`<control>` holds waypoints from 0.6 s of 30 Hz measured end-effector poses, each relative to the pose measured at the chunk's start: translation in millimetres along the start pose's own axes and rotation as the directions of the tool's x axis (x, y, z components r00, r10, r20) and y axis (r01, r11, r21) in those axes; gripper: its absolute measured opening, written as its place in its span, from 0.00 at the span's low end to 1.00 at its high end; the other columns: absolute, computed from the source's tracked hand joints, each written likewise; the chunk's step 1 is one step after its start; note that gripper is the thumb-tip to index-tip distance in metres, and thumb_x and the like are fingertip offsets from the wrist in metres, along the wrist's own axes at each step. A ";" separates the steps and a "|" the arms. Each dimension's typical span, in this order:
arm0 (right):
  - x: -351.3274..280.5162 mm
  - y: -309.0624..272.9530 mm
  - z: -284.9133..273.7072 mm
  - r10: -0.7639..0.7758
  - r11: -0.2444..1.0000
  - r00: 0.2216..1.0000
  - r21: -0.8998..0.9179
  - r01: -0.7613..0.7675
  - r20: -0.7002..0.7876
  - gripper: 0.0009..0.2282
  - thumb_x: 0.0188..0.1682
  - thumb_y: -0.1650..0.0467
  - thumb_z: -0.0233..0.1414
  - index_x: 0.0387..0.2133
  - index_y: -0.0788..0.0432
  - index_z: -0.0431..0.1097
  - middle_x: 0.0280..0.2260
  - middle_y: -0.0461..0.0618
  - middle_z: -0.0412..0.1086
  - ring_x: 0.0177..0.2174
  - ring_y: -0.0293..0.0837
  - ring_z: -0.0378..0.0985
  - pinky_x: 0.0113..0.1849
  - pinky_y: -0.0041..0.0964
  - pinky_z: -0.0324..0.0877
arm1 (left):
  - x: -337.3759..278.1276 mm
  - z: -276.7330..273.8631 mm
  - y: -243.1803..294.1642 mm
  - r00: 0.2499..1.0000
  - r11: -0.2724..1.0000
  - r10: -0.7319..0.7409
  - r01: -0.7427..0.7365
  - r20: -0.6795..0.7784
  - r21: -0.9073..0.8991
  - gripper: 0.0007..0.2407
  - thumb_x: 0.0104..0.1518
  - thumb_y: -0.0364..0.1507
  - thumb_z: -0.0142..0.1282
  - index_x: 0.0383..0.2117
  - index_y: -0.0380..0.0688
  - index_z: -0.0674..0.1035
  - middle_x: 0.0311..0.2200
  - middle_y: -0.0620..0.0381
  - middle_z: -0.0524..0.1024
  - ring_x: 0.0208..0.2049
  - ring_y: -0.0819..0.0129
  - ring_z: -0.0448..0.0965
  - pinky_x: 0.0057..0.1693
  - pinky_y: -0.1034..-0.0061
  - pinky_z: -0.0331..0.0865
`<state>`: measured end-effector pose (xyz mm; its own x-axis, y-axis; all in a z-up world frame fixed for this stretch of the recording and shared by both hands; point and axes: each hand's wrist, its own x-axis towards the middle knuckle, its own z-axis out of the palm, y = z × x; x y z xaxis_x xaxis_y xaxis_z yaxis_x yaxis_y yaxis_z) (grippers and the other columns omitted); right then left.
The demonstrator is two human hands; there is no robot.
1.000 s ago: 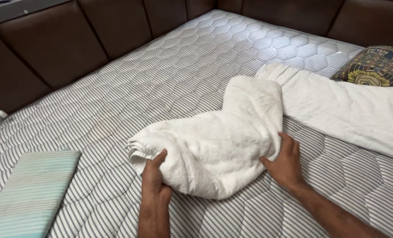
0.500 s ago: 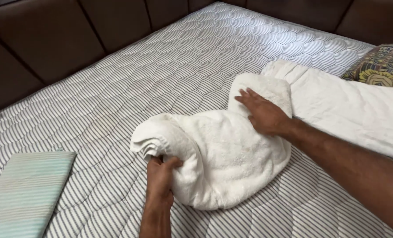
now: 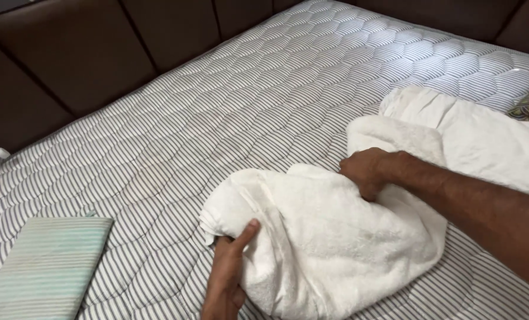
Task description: The person unfolds a white towel on a bed, smooths it out, and then folds it into a neat rectangular shape. The person also briefly handles a striped pillowcase before focusing on the towel.
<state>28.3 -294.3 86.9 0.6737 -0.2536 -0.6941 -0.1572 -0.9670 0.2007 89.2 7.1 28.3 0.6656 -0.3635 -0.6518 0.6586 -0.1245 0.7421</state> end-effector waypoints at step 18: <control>-17.2 15.6 5.0 0.113 0.874 0.545 0.345 0.343 -0.830 0.25 0.52 0.64 0.53 0.63 0.54 0.61 0.67 0.54 0.56 0.66 0.52 0.55 0.64 0.50 0.54 | -12.3 -33.1 2.6 0.972 0.918 0.169 -0.216 -0.163 -0.332 0.25 0.59 0.30 0.52 0.64 0.42 0.64 0.59 0.45 0.73 0.59 0.48 0.75 0.59 0.55 0.73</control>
<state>10.7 -305.1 98.5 0.9493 -0.2262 0.2182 -0.1551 -0.9410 -0.3008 94.4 41.8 33.0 0.8158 -0.2236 -0.5334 0.5776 0.2702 0.7703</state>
